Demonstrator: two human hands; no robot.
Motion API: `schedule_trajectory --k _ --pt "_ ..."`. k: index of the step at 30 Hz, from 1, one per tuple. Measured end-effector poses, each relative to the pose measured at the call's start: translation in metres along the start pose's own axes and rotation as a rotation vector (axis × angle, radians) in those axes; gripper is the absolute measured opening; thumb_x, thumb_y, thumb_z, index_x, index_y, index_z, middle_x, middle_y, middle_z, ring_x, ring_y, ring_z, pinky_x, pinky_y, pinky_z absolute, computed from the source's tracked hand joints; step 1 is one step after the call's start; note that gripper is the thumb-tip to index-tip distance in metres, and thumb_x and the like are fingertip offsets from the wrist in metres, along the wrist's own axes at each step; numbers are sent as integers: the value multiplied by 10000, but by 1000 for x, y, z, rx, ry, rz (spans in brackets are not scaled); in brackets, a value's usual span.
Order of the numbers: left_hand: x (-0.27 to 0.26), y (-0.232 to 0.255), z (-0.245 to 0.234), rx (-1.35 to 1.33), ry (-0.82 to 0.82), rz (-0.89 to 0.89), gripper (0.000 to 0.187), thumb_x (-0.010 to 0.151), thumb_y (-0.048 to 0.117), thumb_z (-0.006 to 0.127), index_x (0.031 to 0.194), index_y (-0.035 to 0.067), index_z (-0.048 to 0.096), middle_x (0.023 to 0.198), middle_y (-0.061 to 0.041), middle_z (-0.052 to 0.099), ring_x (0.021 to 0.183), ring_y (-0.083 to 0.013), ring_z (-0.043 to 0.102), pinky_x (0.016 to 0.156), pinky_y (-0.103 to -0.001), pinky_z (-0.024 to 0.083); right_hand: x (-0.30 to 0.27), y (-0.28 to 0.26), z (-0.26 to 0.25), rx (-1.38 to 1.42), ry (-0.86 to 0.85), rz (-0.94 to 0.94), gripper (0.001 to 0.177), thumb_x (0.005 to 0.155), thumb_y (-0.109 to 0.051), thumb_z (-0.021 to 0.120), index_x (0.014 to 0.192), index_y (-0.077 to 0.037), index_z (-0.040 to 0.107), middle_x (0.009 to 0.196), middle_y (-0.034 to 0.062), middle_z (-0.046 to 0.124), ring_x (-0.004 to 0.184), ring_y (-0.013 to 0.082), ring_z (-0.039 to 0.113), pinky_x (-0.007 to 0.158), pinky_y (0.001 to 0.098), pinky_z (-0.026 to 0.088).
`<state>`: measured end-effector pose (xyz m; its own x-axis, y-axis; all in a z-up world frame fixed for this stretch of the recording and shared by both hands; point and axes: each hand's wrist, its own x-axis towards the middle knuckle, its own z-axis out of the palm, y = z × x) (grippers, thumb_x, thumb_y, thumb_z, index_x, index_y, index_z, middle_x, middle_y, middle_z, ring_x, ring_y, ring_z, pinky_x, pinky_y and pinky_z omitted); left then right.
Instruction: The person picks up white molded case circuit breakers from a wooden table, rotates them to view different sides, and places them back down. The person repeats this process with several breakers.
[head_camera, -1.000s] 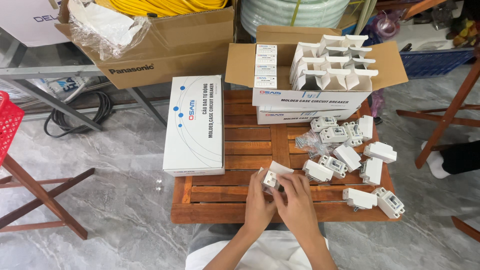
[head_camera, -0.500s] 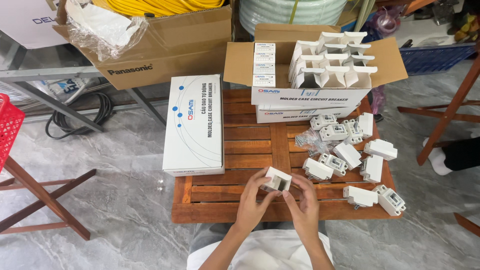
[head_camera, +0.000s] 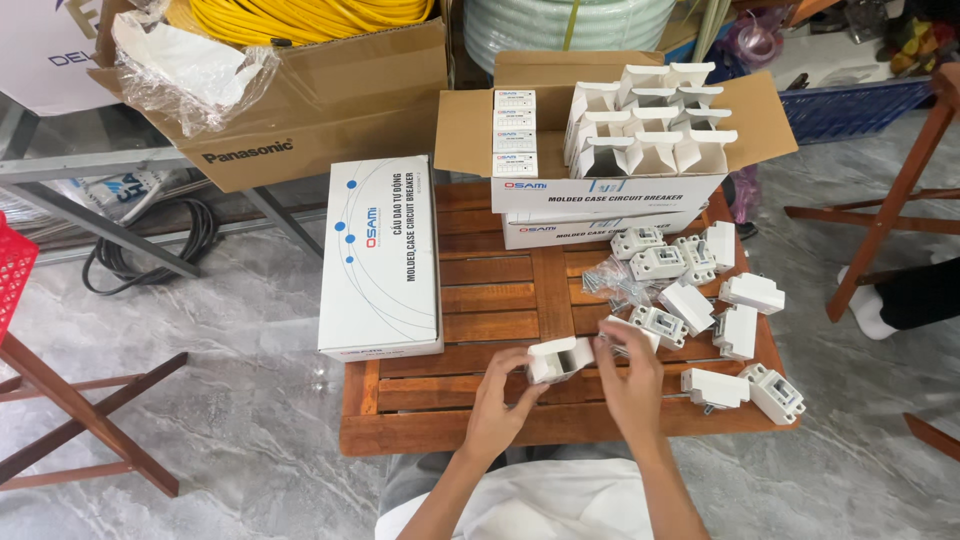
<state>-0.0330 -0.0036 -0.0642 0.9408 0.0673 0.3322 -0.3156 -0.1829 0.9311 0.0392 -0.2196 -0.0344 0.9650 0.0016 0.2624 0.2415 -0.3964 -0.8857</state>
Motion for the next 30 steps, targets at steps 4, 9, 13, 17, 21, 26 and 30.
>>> schedule_trajectory --k 4,9,13,17,21,26,30 --pt "-1 -3 -1 -2 -18 -29 388 1065 137 796 1420 131 639 1452 -139 696 1352 -303 679 1121 -422 554 72 16 0 -523 5 -322 141 1087 -21 694 1158 -45 812 1225 124 756 1116 350 626 1023 488 533" --pt "-3 4 -1 1 -16 -21 390 1062 132 796 1417 119 634 1449 -149 696 1350 -311 684 1113 -424 562 119 96 34 -998 -146 -191 458 1074 -431 733 1313 -51 819 1350 152 750 1265 403 623 1011 554 549" --pt "-1 5 -3 4 -26 -102 369 1064 192 793 1403 135 659 1471 -123 701 1368 -281 680 1103 -395 555 121 85 34 -880 -243 -103 447 1081 -324 752 1404 -16 789 1383 197 732 1341 422 600 1145 587 532" --pt "-1 2 -3 4 -18 -55 384 1063 165 798 1416 121 651 1471 -132 699 1376 -287 675 1123 -399 555 124 84 17 -645 -210 -35 187 1059 -125 752 1147 -21 881 1251 136 802 1185 385 633 1085 530 545" --pt "-2 0 -2 -2 -18 -38 389 1067 148 794 1423 115 640 1477 -148 692 1369 -296 679 1084 -392 586 121 45 10 -406 -159 167 182 1085 -124 744 1209 -18 824 1259 138 814 1229 305 701 1118 449 570" --pt "-1 -1 -2 5 -23 -43 383 1077 160 785 1429 110 641 1474 -150 693 1384 -309 677 1125 -417 572 99 14 -3 566 45 516 111 1138 -86 671 1232 -38 707 1206 139 785 1115 273 785 1075 378 673" --pt "-1 -2 -1 -8 -13 -59 395 1070 151 792 1436 113 648 1476 -141 694 1383 -296 681 1120 -401 579 68 -9 -18 929 -10 537 146 1083 22 693 1224 -16 701 1116 226 793 955 321 776 897 401 676"
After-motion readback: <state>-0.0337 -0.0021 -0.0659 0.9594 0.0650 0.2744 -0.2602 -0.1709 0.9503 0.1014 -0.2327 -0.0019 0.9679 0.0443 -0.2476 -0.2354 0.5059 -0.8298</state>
